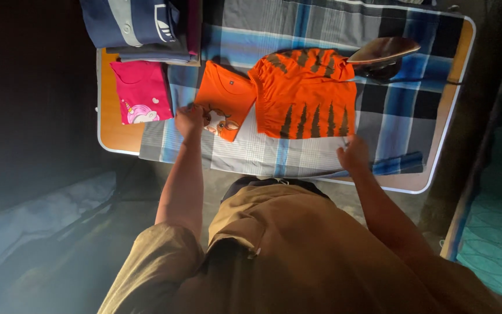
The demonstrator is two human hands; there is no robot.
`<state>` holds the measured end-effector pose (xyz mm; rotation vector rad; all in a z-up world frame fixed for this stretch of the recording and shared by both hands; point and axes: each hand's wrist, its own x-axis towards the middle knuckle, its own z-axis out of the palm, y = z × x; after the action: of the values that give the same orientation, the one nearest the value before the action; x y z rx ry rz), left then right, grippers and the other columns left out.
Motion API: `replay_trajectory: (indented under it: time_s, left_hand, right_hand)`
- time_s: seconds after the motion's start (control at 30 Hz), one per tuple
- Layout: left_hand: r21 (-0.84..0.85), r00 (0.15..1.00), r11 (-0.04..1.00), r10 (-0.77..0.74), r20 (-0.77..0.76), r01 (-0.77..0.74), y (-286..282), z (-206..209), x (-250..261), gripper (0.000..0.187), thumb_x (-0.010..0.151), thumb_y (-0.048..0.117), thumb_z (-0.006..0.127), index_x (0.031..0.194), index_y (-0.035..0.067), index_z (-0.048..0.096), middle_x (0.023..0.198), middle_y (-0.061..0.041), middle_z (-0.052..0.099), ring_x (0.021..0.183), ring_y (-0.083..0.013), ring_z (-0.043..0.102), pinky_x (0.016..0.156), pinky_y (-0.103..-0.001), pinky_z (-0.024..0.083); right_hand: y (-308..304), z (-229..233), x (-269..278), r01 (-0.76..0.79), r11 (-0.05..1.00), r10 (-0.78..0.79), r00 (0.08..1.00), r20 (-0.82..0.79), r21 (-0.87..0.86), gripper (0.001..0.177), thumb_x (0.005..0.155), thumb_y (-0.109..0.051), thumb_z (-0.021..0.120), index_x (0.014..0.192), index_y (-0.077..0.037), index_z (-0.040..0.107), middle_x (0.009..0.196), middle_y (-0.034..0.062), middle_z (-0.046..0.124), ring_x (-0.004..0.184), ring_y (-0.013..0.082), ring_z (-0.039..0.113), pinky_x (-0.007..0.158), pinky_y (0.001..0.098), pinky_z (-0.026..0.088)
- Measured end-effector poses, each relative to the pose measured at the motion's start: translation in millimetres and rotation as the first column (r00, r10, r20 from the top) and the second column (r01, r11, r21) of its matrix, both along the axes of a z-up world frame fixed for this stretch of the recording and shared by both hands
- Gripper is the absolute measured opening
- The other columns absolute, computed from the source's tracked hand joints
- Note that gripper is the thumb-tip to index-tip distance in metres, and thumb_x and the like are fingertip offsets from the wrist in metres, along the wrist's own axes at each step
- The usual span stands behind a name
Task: Ironing and folding several orange shirts and pairs of shorts on a table.
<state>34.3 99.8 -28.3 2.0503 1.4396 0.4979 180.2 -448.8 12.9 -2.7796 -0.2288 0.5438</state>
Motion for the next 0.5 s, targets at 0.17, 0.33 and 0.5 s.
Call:
replay_trajectory:
  time_s: [0.17,0.33,0.5]
  left_hand:
    - [-0.278,0.982,0.955,-0.144,-0.119,0.107,2,7,-2,0.031,0.073,0.035,0.078,0.078,0.005,0.077,0.073,-0.013,0.074,0.072,-0.0307,0.073,0.082,-0.044,0.056]
    - [-0.259,0.991,0.962,-0.111,-0.081,0.087,10,-15,-11,0.029,0.075,0.034,0.083,0.077,0.006,0.083,0.067,-0.011,0.075,0.067,-0.0269,0.071,0.078,-0.040,0.054]
    - [-0.284,0.989,0.947,-0.141,0.050,0.150,18,-3,-21,0.032,0.074,0.033,0.085,0.083,0.004,0.078,0.077,-0.012,0.075,0.074,-0.0239,0.072,0.071,-0.037,0.056]
  right_hand:
    - [-6,-3,-2,-0.037,0.999,0.033,0.995,0.098,0.039,0.043,0.084,-0.018,0.075,0.119,0.001,0.059,0.113,0.0241,0.064,0.108,0.0442,0.060,0.093,0.0553,0.049]
    - [-7,9,-1,-0.024,0.995,0.015,0.996,0.090,0.095,0.044,0.082,-0.021,0.073,0.117,0.001,0.058,0.114,0.0255,0.063,0.109,0.0444,0.060,0.094,0.0538,0.049]
    - [-21,40,-12,-0.058,0.965,0.029,0.993,-0.115,-0.257,0.040,0.089,-0.029,0.068,0.118,-0.002,0.066,0.126,0.0228,0.064,0.116,0.0390,0.063,0.096,0.0570,0.050]
